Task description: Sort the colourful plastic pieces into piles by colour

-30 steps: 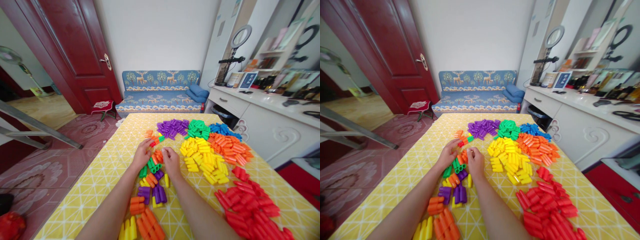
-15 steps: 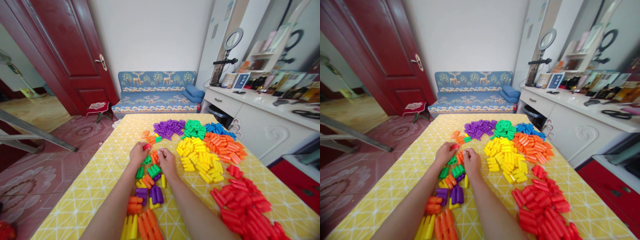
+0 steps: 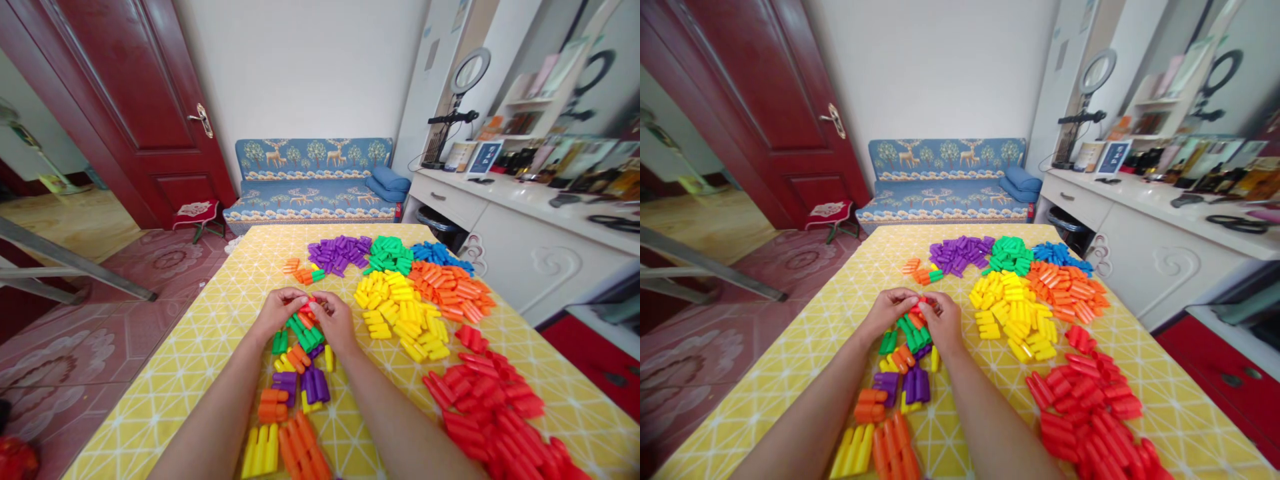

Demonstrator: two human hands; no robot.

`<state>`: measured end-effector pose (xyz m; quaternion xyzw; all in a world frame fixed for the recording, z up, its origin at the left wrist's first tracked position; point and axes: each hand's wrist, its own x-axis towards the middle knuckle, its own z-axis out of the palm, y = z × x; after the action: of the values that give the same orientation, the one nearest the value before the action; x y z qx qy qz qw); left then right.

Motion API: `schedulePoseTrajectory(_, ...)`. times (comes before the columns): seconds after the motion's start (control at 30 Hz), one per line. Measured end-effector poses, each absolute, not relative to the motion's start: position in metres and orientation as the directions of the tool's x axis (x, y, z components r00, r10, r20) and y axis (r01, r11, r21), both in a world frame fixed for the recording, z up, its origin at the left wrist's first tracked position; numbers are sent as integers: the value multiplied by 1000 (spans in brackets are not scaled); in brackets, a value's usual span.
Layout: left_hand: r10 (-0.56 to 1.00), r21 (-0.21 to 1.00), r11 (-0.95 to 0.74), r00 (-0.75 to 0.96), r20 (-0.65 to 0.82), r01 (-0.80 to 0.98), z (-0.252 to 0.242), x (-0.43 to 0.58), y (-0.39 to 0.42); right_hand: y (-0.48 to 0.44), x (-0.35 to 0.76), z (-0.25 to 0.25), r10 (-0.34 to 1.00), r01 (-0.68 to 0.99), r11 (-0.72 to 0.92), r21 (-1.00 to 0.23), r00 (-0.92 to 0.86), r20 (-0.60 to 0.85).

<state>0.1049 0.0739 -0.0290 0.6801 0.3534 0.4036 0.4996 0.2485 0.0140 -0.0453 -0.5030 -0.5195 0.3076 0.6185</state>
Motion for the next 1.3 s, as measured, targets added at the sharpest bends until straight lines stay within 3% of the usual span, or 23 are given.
schedulePoseTrajectory(0.3, 895, 942, -305, 379, 233, 140, -38, 100, 74, 11, 250, -52, 876, 137, 220, -966, 408, 257)
schedulePoseTrajectory(0.47, 891, 934, -304, 402, 211, 185, -40, 101, 74, -12, 290, 3, 901, 116, 197, -974, 371, 226)
schedulePoseTrajectory(0.57, 901, 936, -296, 381, 207, 192, -38, 102, 73, -31, 345, 45, 929, 238, 179, -955, 280, 244)
schedulePoseTrajectory(0.67, 905, 943, -285, 374, 204, 174, -37, 102, 72, -54, 414, 64, 897, 386, 87, -918, 370, 241)
schedulePoseTrajectory(0.87, 905, 951, -263, 382, 186, 160, -40, 102, 74, -109, 510, 37, 829, 417, -354, -837, 554, -74)
schedulePoseTrajectory(1.0, 904, 951, -264, 385, 186, 162, -40, 102, 74, -133, 522, 9, 804, 323, -442, -837, 557, -209)
schedulePoseTrajectory(1.07, 907, 951, -262, 380, 183, 165, -39, 102, 74, -138, 525, 3, 812, 351, -441, -826, 547, -202)
schedulePoseTrajectory(1.13, 911, 950, -259, 371, 181, 173, -37, 102, 72, -137, 528, 3, 851, 492, -412, -768, 508, -131)
schedulePoseTrajectory(1.23, 910, 950, -259, 374, 180, 173, -35, 103, 70, -128, 523, 16, 916, 768, -316, -557, 400, 32)
schedulePoseTrajectory(1.3, 909, 952, -257, 376, 178, 169, -35, 103, 70, -118, 504, 26, 924, 860, -261, -438, 354, 144)
